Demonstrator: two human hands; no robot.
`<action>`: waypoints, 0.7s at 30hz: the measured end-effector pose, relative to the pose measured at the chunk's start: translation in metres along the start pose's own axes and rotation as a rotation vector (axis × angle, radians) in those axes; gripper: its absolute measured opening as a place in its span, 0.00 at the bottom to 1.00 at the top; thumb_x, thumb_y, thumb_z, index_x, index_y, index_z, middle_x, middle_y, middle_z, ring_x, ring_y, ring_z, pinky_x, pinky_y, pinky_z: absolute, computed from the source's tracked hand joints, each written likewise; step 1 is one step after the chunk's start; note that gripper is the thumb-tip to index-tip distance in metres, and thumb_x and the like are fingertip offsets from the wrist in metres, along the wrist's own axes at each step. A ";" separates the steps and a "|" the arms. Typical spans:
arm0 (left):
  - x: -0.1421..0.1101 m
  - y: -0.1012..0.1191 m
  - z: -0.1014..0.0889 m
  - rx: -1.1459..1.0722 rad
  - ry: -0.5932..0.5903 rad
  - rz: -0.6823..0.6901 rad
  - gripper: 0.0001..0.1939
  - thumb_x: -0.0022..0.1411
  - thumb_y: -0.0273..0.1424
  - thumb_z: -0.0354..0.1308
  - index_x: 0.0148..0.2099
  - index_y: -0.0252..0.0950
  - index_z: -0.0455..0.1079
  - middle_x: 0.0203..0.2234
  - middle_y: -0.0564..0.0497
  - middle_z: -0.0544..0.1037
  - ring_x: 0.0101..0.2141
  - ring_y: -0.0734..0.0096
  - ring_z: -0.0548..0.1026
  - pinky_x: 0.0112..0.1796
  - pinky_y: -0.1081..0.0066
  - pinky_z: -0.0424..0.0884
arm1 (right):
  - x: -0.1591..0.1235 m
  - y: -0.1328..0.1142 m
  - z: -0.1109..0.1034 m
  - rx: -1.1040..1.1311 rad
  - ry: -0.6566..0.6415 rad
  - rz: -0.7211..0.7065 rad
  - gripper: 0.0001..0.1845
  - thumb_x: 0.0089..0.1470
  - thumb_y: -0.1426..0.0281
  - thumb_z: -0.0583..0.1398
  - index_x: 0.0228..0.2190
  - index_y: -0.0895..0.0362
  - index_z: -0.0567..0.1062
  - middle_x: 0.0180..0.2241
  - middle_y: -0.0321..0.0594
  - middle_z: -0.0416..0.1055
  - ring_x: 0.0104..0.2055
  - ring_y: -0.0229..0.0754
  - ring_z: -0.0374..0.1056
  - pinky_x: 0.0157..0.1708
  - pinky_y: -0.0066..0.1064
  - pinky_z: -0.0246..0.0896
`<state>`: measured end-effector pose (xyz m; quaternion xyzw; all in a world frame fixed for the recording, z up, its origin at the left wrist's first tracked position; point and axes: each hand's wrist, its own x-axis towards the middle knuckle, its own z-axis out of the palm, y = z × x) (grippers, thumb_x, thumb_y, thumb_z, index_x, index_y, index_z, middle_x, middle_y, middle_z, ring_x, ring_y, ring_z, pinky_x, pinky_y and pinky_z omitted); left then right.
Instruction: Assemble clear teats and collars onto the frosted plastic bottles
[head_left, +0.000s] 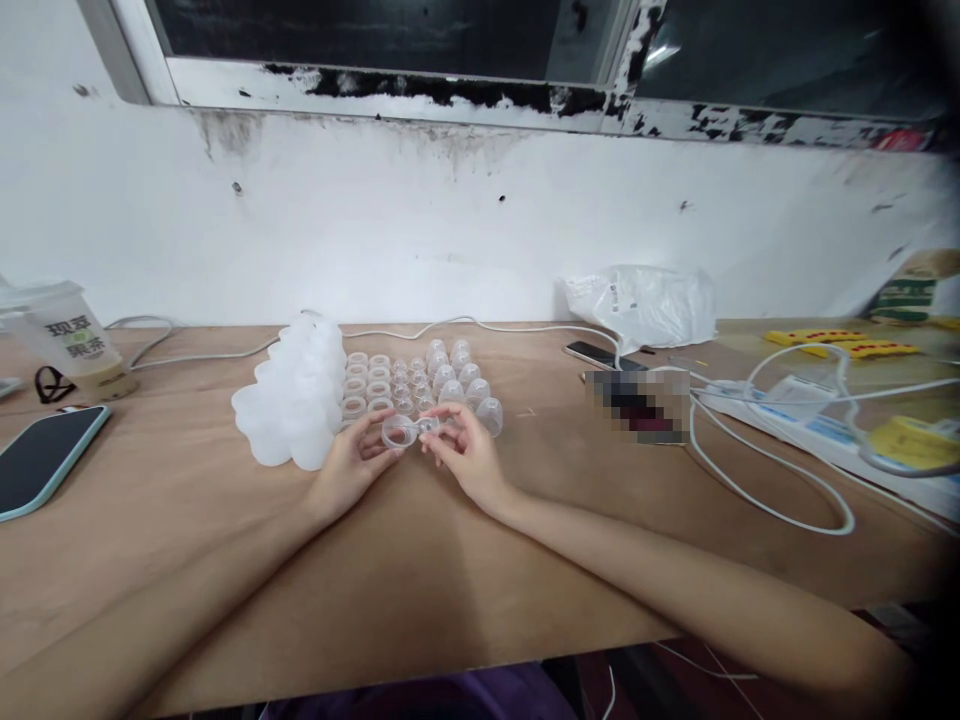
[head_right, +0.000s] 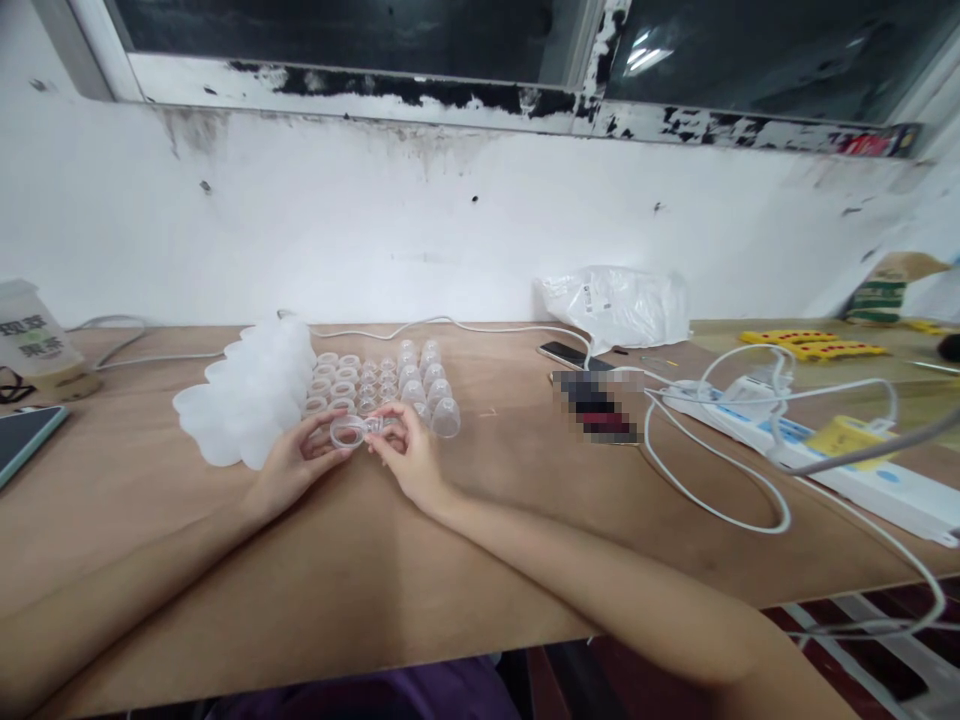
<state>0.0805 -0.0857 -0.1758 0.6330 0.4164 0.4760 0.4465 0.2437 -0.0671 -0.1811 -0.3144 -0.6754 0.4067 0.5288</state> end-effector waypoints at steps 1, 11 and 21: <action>0.000 -0.001 0.000 0.006 0.003 0.010 0.25 0.48 0.32 0.56 0.49 0.33 0.55 0.44 0.44 0.68 0.45 0.63 0.67 0.46 0.58 0.63 | 0.000 0.000 -0.001 -0.061 0.019 -0.024 0.13 0.46 0.67 0.56 0.36 0.55 0.64 0.35 0.39 0.64 0.27 0.32 0.63 0.19 0.22 0.58; 0.003 -0.008 0.002 0.032 0.032 0.054 0.20 0.49 0.28 0.56 0.45 0.33 0.55 0.42 0.44 0.69 0.43 0.66 0.68 0.45 0.61 0.65 | 0.007 -0.001 0.008 -0.449 -0.027 -0.315 0.09 0.49 0.73 0.54 0.33 0.54 0.72 0.30 0.38 0.61 0.32 0.35 0.61 0.33 0.28 0.61; -0.001 -0.009 0.001 0.155 0.071 0.230 0.17 0.50 0.29 0.55 0.43 0.35 0.56 0.42 0.47 0.66 0.44 0.68 0.67 0.46 0.64 0.63 | 0.000 -0.011 0.008 -0.575 -0.168 -0.453 0.16 0.52 0.74 0.49 0.43 0.54 0.65 0.41 0.41 0.62 0.45 0.40 0.55 0.45 0.37 0.54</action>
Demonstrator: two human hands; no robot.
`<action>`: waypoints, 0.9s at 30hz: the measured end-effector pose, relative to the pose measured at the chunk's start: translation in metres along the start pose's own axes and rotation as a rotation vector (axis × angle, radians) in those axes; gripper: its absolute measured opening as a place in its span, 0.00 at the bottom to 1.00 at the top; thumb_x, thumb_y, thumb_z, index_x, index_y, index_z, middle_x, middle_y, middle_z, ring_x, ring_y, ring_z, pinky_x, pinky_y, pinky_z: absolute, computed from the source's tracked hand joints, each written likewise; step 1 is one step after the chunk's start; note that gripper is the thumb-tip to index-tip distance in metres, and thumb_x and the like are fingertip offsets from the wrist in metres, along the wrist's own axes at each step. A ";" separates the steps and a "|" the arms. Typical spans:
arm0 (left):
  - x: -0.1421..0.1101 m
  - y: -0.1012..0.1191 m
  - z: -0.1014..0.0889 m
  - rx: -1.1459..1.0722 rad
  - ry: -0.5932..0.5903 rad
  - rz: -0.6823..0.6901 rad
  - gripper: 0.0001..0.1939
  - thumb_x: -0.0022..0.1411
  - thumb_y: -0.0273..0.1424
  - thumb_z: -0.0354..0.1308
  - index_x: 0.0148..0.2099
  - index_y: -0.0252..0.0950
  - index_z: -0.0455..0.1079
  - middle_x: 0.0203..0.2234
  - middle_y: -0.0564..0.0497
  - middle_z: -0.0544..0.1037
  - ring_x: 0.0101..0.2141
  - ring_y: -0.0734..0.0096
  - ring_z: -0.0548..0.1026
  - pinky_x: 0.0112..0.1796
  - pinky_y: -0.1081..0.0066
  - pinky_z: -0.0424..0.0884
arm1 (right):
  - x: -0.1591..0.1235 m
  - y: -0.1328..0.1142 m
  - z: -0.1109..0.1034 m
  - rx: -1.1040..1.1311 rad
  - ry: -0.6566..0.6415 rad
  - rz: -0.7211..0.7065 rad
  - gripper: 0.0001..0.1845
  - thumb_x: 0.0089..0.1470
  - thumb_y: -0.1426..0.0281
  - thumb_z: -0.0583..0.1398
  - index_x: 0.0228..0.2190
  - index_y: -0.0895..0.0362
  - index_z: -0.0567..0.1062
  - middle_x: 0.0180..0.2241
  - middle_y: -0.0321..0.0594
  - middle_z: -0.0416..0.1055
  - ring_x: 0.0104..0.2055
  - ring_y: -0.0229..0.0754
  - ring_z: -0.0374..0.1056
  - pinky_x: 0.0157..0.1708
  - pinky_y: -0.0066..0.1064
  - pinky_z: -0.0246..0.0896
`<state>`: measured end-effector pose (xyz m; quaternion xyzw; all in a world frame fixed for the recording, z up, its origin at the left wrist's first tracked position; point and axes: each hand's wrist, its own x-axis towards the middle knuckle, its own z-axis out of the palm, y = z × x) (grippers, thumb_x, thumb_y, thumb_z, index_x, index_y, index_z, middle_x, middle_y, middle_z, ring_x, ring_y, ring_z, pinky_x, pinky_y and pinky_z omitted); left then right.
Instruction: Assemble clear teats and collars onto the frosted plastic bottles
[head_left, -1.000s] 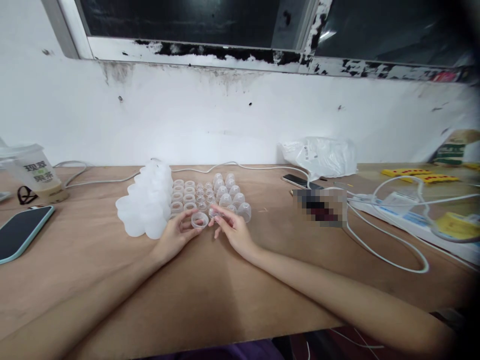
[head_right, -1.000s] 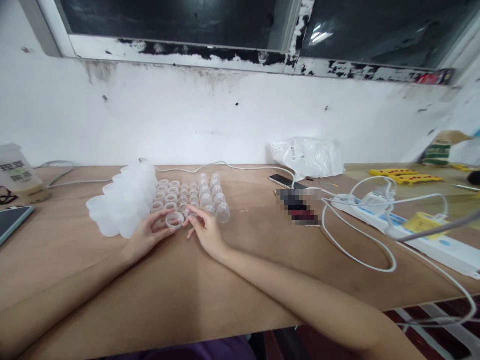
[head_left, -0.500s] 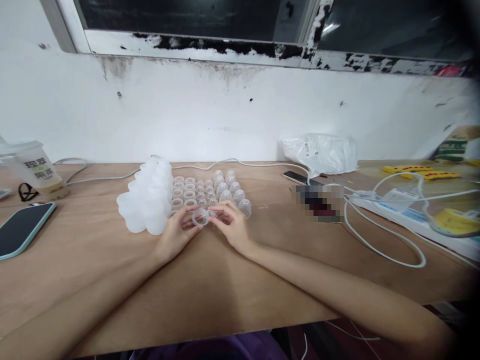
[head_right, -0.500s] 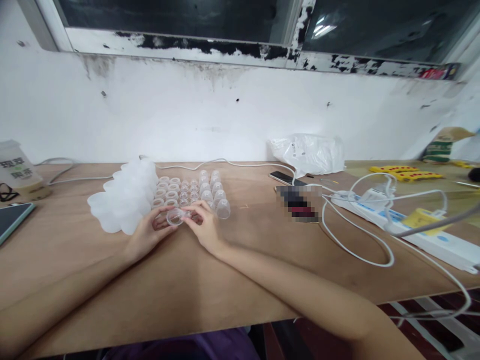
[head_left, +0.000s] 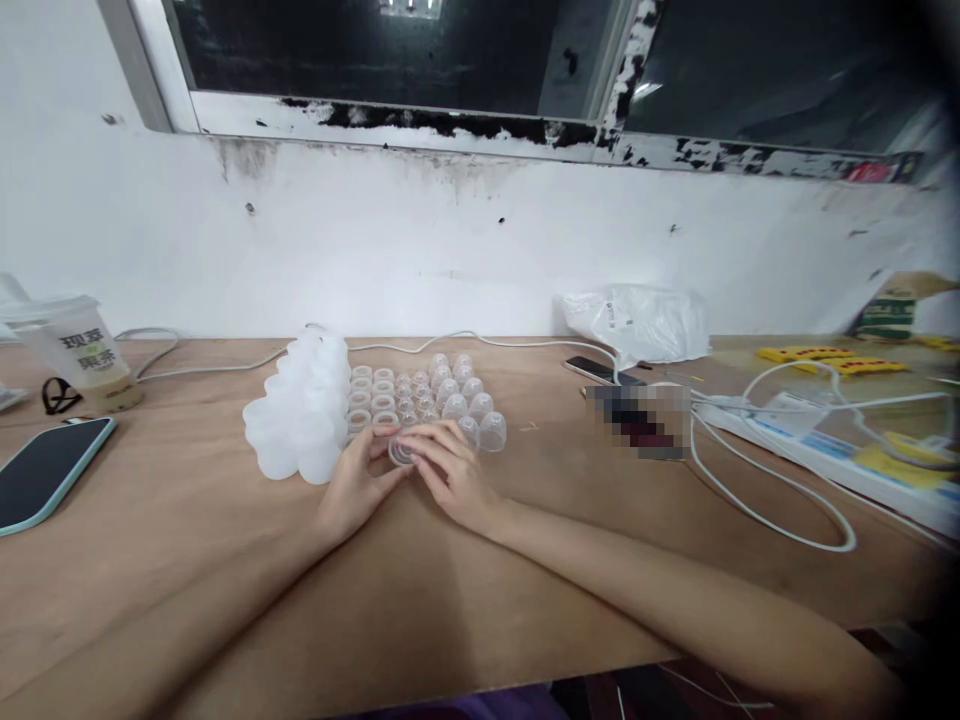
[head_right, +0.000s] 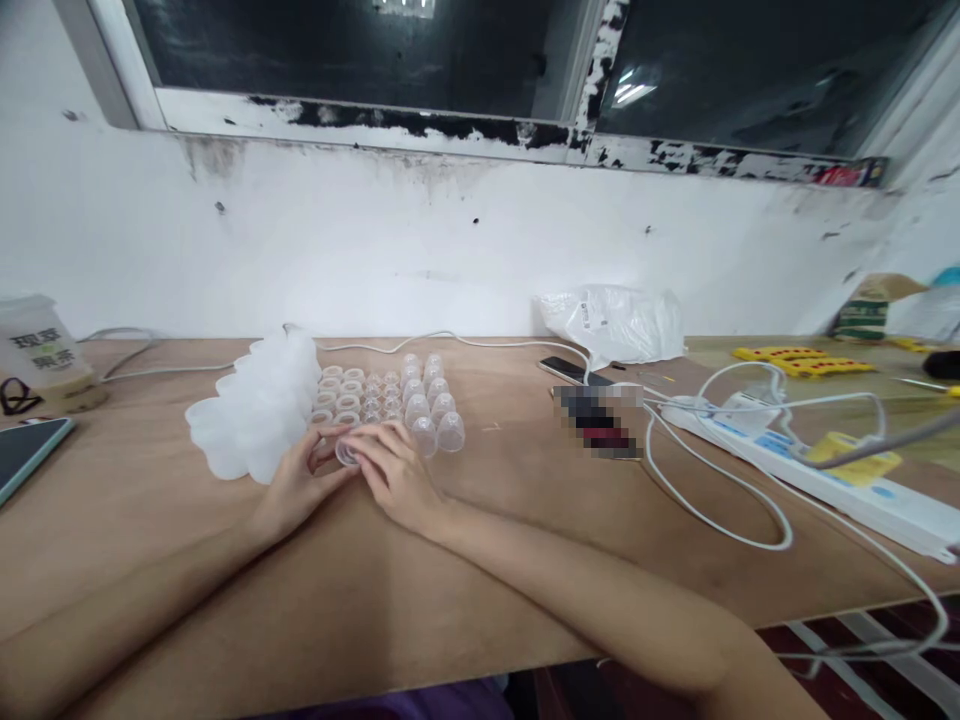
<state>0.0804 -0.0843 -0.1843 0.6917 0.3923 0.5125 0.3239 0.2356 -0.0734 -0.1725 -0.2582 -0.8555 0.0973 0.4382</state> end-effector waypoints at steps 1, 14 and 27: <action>-0.001 0.000 0.000 0.018 0.005 0.038 0.17 0.50 0.28 0.55 0.43 0.35 0.56 0.43 0.46 0.64 0.45 0.68 0.66 0.47 0.64 0.63 | 0.000 0.001 0.000 0.015 0.032 0.044 0.15 0.51 0.74 0.50 0.43 0.54 0.64 0.42 0.42 0.60 0.45 0.40 0.56 0.45 0.37 0.54; -0.004 0.015 -0.001 0.245 0.017 0.072 0.14 0.54 0.29 0.50 0.45 0.36 0.59 0.41 0.47 0.66 0.43 0.69 0.66 0.38 0.70 0.69 | 0.001 0.018 0.009 0.536 -0.075 0.500 0.15 0.48 0.66 0.54 0.40 0.55 0.65 0.25 0.36 0.64 0.21 0.32 0.62 0.14 0.22 0.59; 0.000 0.006 0.004 0.222 0.047 -0.047 0.09 0.52 0.32 0.50 0.36 0.34 0.64 0.31 0.50 0.70 0.33 0.72 0.69 0.30 0.75 0.68 | 0.001 0.008 0.001 0.205 -0.182 0.305 0.09 0.53 0.70 0.47 0.34 0.56 0.65 0.23 0.34 0.63 0.22 0.31 0.61 0.24 0.23 0.56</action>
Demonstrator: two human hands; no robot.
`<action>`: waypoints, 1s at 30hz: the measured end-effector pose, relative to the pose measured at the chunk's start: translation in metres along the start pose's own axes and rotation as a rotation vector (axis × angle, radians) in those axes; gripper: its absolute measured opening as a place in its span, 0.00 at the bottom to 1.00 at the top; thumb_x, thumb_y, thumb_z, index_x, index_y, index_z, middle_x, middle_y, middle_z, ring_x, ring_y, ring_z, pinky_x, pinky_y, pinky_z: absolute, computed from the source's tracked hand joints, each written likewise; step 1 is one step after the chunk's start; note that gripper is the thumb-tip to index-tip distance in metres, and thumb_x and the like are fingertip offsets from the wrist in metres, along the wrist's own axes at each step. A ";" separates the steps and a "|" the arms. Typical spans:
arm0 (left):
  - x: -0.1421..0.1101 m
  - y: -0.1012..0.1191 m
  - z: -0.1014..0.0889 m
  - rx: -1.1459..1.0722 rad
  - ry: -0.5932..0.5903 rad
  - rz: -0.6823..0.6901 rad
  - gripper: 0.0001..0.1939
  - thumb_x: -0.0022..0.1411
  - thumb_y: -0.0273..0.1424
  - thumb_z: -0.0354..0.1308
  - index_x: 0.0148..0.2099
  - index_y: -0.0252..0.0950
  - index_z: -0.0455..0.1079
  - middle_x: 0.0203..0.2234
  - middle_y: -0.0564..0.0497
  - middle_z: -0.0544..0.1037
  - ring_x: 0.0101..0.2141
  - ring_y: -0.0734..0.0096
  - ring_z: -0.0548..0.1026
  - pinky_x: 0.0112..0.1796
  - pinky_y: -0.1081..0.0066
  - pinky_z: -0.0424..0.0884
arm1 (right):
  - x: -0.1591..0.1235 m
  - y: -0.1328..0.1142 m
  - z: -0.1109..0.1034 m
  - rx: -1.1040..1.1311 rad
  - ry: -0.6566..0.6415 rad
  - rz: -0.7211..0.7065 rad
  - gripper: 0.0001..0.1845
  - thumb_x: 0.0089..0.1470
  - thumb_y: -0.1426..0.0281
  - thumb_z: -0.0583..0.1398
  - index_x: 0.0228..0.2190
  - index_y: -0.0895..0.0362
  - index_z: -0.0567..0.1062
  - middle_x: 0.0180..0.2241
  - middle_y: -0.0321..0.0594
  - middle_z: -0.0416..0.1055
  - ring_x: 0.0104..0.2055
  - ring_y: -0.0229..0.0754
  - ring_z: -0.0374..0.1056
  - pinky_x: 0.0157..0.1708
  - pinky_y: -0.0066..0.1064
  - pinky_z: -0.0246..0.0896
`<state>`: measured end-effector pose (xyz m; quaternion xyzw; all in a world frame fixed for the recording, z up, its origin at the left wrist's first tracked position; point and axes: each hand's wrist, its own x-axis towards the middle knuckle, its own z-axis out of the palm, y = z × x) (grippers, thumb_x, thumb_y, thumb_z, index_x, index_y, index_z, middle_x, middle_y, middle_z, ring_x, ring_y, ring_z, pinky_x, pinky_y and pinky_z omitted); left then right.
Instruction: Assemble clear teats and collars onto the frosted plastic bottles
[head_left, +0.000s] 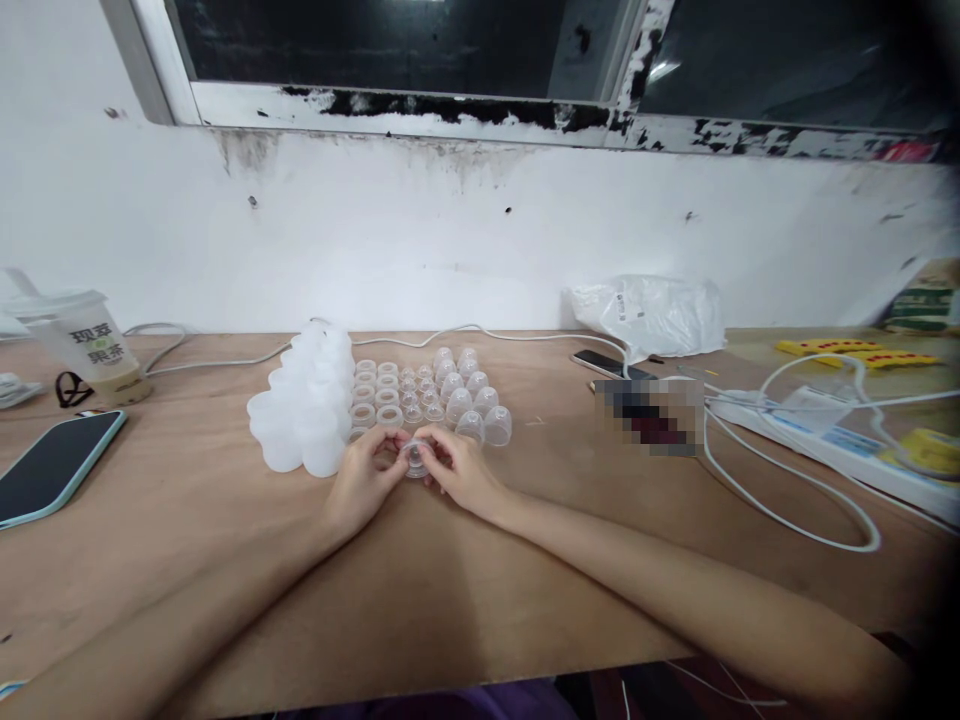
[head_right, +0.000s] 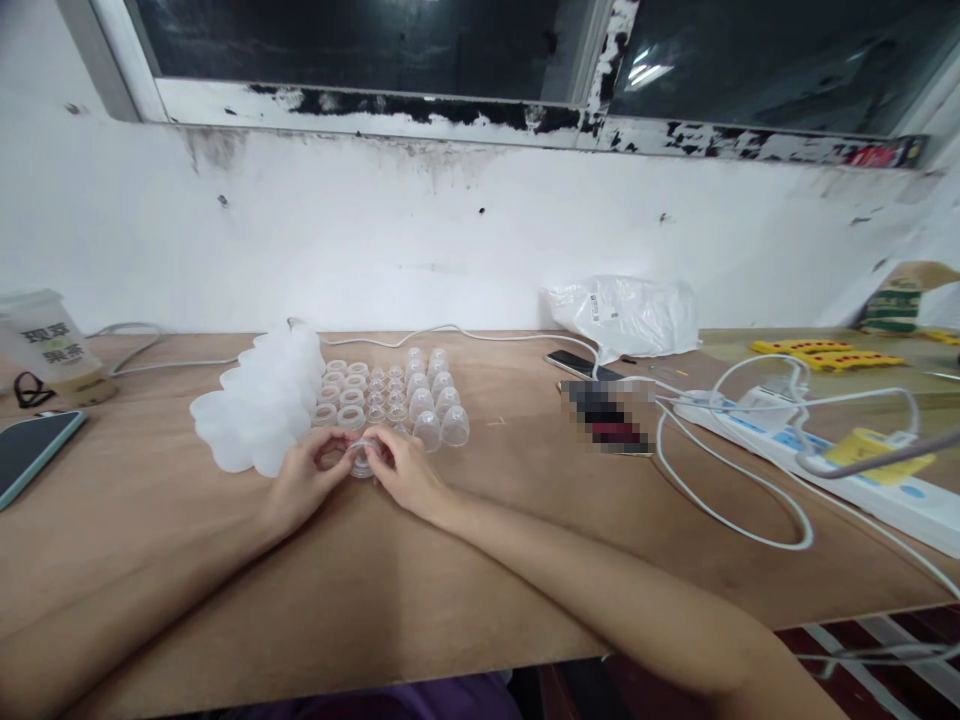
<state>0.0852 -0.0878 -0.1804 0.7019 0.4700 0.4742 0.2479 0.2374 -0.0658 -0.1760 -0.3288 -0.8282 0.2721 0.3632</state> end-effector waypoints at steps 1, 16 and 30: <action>0.000 0.001 0.000 -0.006 -0.009 -0.006 0.08 0.52 0.32 0.50 0.35 0.34 0.64 0.30 0.50 0.70 0.32 0.73 0.69 0.30 0.75 0.68 | 0.000 0.001 0.000 -0.033 0.001 -0.019 0.08 0.53 0.71 0.47 0.33 0.57 0.65 0.23 0.34 0.63 0.22 0.31 0.60 0.24 0.24 0.56; -0.001 0.004 -0.010 0.317 -0.127 0.010 0.04 0.53 0.30 0.47 0.34 0.37 0.57 0.22 0.56 0.68 0.22 0.75 0.67 0.25 0.75 0.62 | 0.000 -0.001 0.003 -0.091 0.066 -0.070 0.09 0.46 0.75 0.53 0.33 0.56 0.64 0.32 0.36 0.65 0.33 0.35 0.62 0.34 0.26 0.56; 0.004 -0.001 -0.009 0.454 -0.178 0.035 0.05 0.52 0.30 0.49 0.33 0.37 0.55 0.22 0.55 0.67 0.22 0.73 0.65 0.23 0.74 0.58 | 0.002 0.004 0.004 -0.183 0.029 -0.025 0.09 0.43 0.75 0.54 0.31 0.56 0.63 0.28 0.35 0.64 0.27 0.34 0.58 0.28 0.25 0.53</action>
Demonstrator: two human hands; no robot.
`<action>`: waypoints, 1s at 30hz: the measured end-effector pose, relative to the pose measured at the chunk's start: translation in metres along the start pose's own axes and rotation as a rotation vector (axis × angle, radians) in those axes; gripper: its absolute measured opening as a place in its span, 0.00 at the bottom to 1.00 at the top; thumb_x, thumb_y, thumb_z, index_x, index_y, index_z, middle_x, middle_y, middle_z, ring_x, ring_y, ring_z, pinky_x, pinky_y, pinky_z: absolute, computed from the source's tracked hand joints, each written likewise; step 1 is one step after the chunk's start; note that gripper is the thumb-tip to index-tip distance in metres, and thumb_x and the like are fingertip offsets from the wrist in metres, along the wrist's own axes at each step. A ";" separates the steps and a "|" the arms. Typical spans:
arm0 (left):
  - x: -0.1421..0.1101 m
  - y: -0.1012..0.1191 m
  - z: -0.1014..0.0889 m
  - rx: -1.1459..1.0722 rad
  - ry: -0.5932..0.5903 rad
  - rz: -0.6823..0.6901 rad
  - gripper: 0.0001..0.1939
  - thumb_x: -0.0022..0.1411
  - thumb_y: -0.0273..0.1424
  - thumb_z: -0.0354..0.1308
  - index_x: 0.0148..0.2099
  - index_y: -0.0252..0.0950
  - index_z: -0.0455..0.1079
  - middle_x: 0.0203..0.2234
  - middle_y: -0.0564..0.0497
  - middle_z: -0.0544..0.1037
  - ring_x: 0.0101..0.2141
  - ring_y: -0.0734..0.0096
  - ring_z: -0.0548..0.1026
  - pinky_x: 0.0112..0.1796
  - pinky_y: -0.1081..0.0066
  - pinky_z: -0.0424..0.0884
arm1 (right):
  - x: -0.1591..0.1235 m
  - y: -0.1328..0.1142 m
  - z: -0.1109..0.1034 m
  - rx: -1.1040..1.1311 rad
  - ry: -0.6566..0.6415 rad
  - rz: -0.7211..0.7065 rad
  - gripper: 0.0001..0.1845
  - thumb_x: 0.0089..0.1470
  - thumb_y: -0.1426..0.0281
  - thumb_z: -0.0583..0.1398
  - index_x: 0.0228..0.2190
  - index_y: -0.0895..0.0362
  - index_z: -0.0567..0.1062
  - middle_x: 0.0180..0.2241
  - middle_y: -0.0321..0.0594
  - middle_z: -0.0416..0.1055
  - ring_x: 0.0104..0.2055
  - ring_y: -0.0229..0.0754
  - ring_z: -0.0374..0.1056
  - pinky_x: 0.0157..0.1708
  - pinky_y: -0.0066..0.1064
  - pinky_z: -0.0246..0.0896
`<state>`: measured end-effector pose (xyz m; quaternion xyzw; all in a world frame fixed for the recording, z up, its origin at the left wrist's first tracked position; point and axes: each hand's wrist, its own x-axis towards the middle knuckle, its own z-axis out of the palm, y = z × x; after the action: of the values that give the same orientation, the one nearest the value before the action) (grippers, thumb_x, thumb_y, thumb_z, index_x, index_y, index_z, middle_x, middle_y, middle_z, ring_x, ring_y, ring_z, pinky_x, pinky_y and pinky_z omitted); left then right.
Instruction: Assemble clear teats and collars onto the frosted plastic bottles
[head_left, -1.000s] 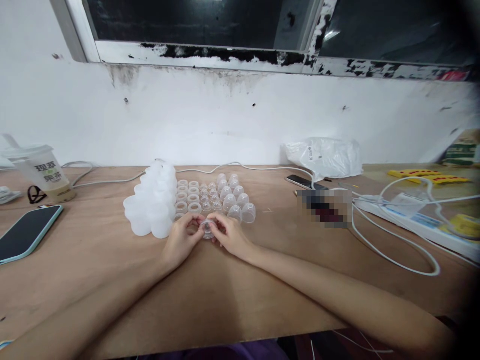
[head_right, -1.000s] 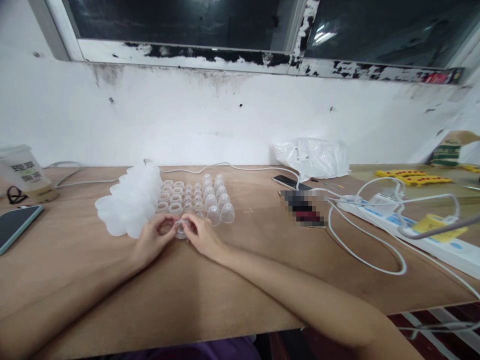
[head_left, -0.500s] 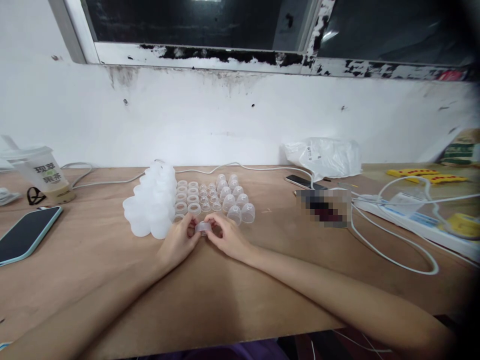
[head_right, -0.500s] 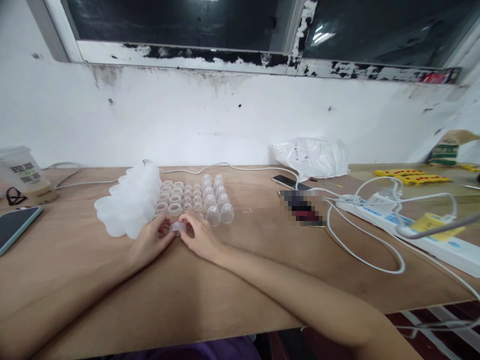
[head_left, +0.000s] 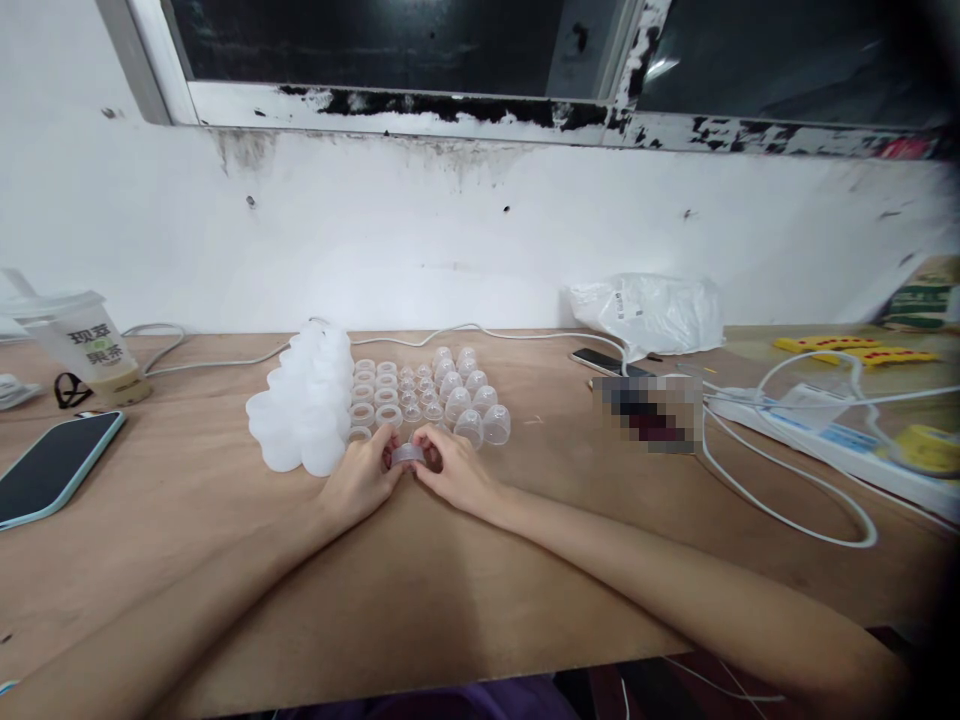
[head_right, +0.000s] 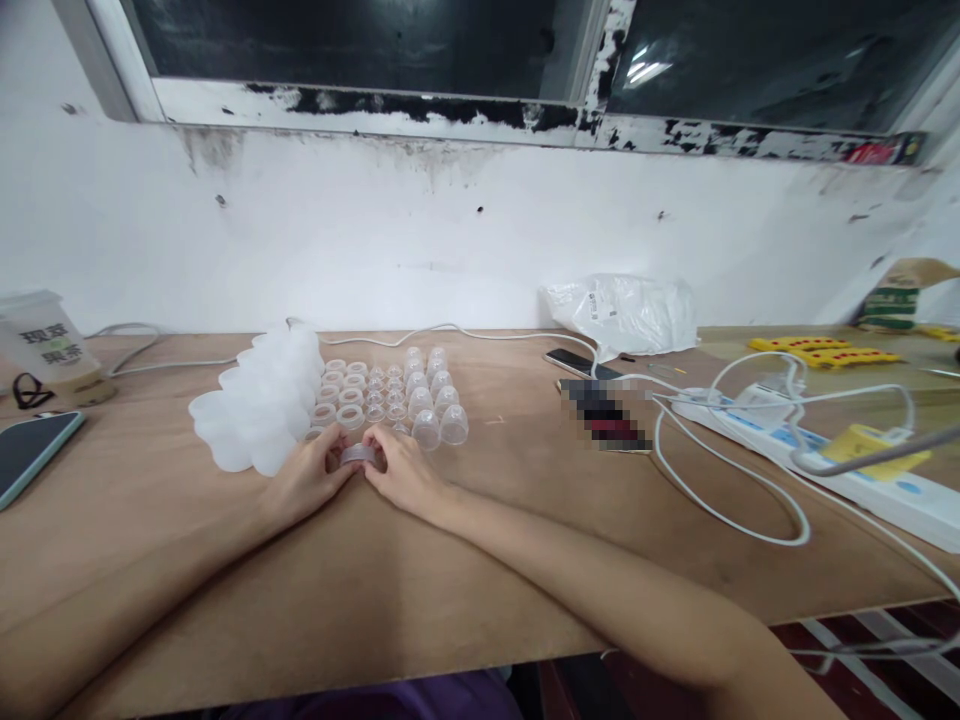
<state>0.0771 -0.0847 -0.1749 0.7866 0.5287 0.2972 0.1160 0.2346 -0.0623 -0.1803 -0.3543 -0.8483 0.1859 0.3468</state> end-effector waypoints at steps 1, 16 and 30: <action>0.001 0.000 0.000 0.002 0.001 0.005 0.05 0.52 0.29 0.49 0.33 0.37 0.55 0.21 0.55 0.67 0.22 0.73 0.65 0.24 0.74 0.58 | 0.000 0.000 0.000 -0.001 0.000 0.008 0.09 0.43 0.75 0.54 0.31 0.56 0.62 0.27 0.34 0.64 0.27 0.33 0.58 0.27 0.25 0.53; 0.001 0.005 0.001 0.031 -0.006 0.021 0.05 0.51 0.27 0.48 0.32 0.38 0.54 0.20 0.56 0.65 0.22 0.73 0.64 0.23 0.75 0.56 | 0.002 0.002 0.002 -0.038 -0.035 0.004 0.10 0.41 0.75 0.53 0.31 0.56 0.61 0.27 0.34 0.62 0.26 0.33 0.57 0.26 0.25 0.51; 0.002 0.006 0.001 0.025 -0.011 0.038 0.04 0.51 0.27 0.47 0.32 0.38 0.54 0.19 0.57 0.65 0.21 0.74 0.64 0.22 0.75 0.55 | 0.003 0.003 0.004 0.009 -0.024 0.059 0.09 0.41 0.74 0.53 0.30 0.55 0.60 0.24 0.32 0.62 0.24 0.33 0.56 0.25 0.24 0.50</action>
<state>0.0829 -0.0852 -0.1724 0.7997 0.5165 0.2882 0.1035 0.2316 -0.0587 -0.1832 -0.3754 -0.8407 0.2044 0.3324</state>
